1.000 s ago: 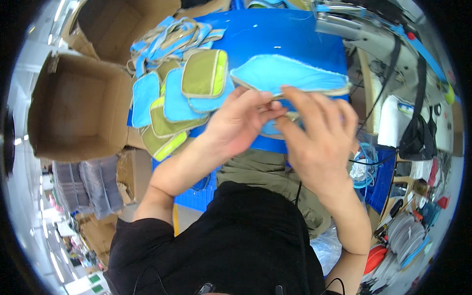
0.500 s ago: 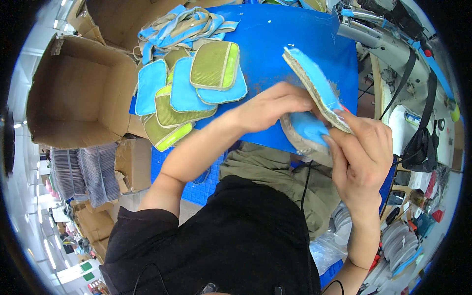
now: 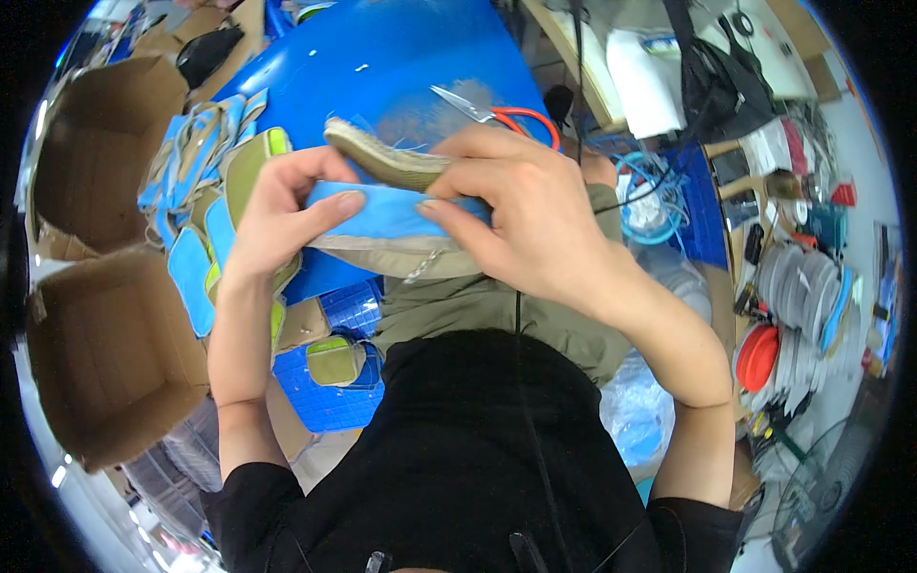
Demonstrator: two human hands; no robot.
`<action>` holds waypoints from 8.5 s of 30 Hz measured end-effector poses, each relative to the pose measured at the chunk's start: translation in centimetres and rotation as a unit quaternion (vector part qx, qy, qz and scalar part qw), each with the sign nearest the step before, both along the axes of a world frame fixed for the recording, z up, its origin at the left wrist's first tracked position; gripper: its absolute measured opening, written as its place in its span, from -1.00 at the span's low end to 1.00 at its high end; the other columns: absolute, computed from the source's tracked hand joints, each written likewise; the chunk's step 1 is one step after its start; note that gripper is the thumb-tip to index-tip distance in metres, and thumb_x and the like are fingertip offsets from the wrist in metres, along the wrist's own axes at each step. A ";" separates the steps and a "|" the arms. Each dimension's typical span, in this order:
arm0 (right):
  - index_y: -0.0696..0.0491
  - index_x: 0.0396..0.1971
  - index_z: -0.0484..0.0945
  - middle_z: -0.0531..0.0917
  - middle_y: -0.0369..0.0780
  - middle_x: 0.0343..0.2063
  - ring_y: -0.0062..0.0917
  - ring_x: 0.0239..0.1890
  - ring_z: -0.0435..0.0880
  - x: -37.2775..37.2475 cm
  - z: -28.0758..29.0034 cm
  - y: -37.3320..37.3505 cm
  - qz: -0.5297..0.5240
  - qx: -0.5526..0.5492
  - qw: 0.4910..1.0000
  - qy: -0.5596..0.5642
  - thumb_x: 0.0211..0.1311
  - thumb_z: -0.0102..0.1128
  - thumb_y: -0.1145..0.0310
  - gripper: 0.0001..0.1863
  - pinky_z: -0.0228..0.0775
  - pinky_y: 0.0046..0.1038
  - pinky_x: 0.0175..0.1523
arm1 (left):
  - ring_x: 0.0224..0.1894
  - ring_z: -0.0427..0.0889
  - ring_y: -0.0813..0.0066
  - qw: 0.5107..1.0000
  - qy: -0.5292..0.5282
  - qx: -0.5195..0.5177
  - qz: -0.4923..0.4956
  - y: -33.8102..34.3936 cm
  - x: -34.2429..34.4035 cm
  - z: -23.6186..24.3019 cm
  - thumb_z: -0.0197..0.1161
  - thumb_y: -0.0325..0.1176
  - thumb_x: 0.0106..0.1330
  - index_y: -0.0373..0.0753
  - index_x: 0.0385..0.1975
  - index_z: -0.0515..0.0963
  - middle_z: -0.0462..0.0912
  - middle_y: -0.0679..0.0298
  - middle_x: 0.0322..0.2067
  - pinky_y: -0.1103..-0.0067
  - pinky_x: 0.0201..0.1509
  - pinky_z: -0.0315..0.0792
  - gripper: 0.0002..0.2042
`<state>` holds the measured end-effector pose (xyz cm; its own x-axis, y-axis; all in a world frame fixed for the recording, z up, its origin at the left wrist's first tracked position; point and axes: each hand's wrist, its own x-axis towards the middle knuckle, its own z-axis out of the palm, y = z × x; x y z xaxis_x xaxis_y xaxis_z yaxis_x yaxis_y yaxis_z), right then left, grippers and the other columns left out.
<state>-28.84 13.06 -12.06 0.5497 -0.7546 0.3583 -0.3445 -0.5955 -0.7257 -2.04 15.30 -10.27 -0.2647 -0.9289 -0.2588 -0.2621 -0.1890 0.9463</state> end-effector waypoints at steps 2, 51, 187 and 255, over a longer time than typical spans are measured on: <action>0.16 -0.40 0.72 0.72 -0.07 -0.14 -0.24 -0.16 0.72 -0.4 0.1 0.6 0.000 0.077 0.997 0.001 0.12 0.48 0.43 -0.87 0.51 -0.37 -0.07 | -0.37 0.51 0.71 0.995 -0.082 -0.054 0.006 0.2 -0.8 1.4 0.51 -0.44 0.17 -0.29 -0.38 0.68 0.62 0.42 -0.45 0.66 -0.31 0.36 -0.87; 0.09 -0.64 0.42 0.58 -0.24 -0.58 -0.52 -0.58 0.51 -1.0 -1.6 2.7 0.001 0.086 0.980 -0.178 0.14 0.52 0.33 -0.61 0.24 -0.46 -0.48 | -0.34 0.71 0.40 0.928 -0.208 -0.308 -0.029 3.8 -2.8 5.2 0.42 -0.63 0.11 -0.32 -0.55 0.50 0.76 0.13 -0.34 0.55 -0.26 0.52 -0.82; 0.13 0.08 0.58 0.71 -0.33 -0.17 -0.72 -0.18 0.65 5.4 2.7 -6.4 0.054 0.557 0.701 -0.442 0.46 0.29 0.21 -0.63 0.48 -0.55 -0.06 | -0.17 0.69 0.14 0.954 -0.191 -0.165 -0.163 -2.2 -1.9 4.6 0.44 -0.20 0.28 -0.32 -0.13 0.60 0.68 0.08 -0.26 0.35 -0.08 0.55 -0.67; 0.22 -0.24 0.67 0.68 -0.33 -0.56 -0.75 -0.51 0.56 3.5 2.0 -6.4 -0.011 0.402 0.845 -0.352 0.30 0.34 0.36 -0.79 0.38 -0.56 -0.38 | 0.16 0.64 0.29 0.920 0.342 0.090 0.170 -1.9 -6.5 0.4 0.19 -0.30 0.49 -0.33 0.30 0.39 0.60 0.11 0.13 0.32 0.27 0.51 -0.55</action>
<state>-25.31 6.66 -10.02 0.3963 -0.9171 -0.0429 0.3358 0.1883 -0.9229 -8.56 13.37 -9.86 -0.1255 -0.9463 -0.2981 0.4864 -0.3205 0.8128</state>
